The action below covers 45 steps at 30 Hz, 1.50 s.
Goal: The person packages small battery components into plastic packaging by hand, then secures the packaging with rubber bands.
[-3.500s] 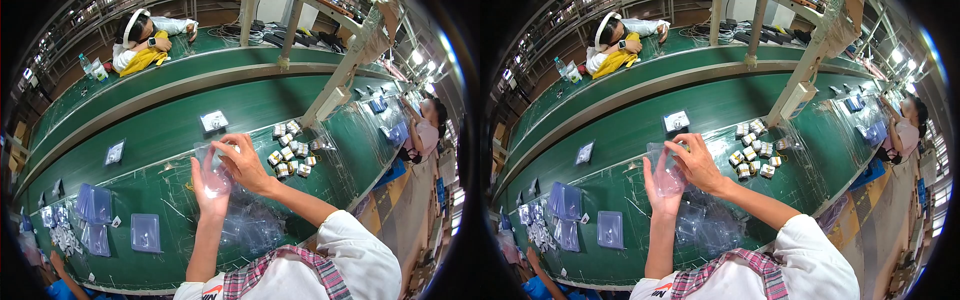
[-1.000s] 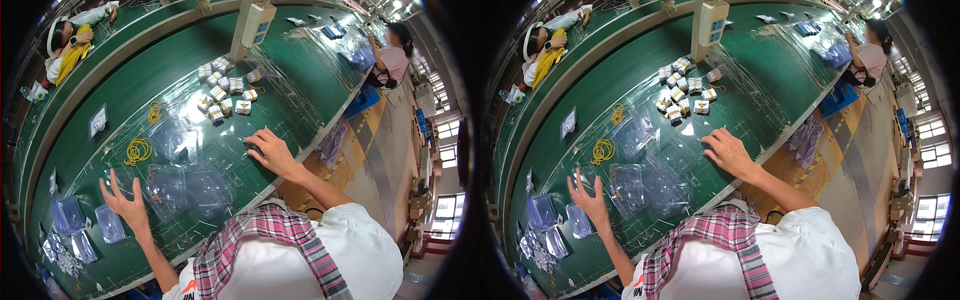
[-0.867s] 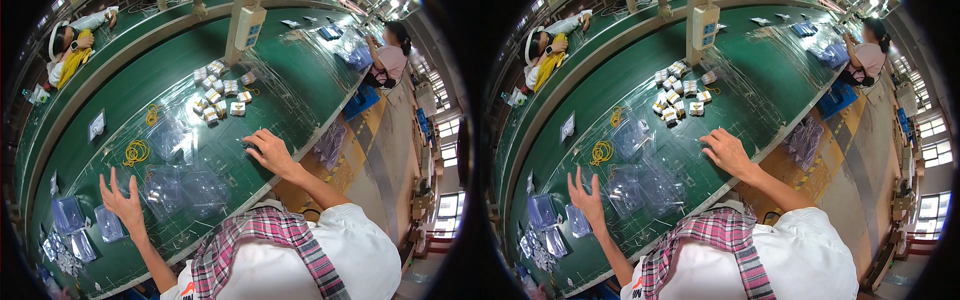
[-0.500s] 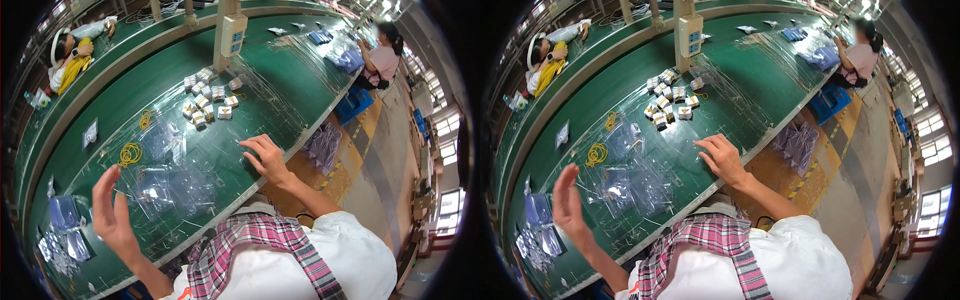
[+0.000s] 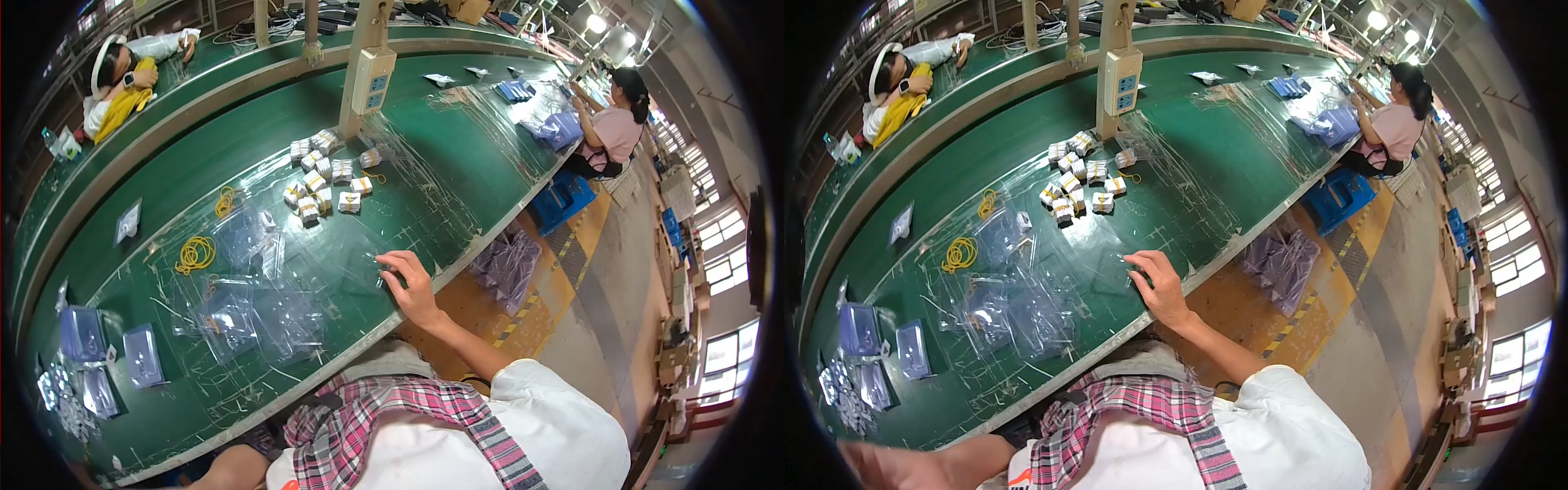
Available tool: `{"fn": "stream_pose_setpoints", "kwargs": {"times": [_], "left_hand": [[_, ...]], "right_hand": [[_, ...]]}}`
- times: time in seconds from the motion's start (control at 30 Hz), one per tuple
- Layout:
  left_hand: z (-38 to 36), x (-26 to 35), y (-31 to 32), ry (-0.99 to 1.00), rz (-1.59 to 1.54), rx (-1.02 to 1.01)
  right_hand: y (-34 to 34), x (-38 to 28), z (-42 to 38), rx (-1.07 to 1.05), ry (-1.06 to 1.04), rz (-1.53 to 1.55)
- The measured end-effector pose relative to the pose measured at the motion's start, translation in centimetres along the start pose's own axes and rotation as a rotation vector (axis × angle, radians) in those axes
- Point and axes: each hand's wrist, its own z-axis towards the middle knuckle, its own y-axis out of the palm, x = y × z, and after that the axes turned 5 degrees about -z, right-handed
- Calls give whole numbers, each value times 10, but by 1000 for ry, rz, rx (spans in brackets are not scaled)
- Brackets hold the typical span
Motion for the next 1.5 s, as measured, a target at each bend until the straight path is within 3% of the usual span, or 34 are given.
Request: {"fn": "stream_pose_setpoints", "kwargs": {"times": [0.03, 0.1, 0.17, 0.23, 0.5, 0.8, 1.1, 1.5], "left_hand": [[-10, -2, 5, -108, 876, -125], [-38, -57, 29, -251, 443, 209], [-43, -101, 56, -959, 217, 198], [-86, -143, 53, -1195, 85, 166], [-115, -179, 36, -1353, -57, 326], [-104, -199, -14, -1451, -390, 694], [-120, -213, -13, -1521, -286, 668], [-121, -213, -4, -1434, -136, 611]], "right_hand": [[1, -3, 0, 32, 3, 22], [-8, -16, 12, 35, -139, -76], [-12, -33, 27, 15, -233, -121], [-5, -40, 39, 11, -301, -118], [48, -56, 100, 2, -449, 15], [101, -66, 150, -52, -541, 243], [95, -56, 146, -105, -537, 286], [87, -66, 148, -183, -549, 351]]}}
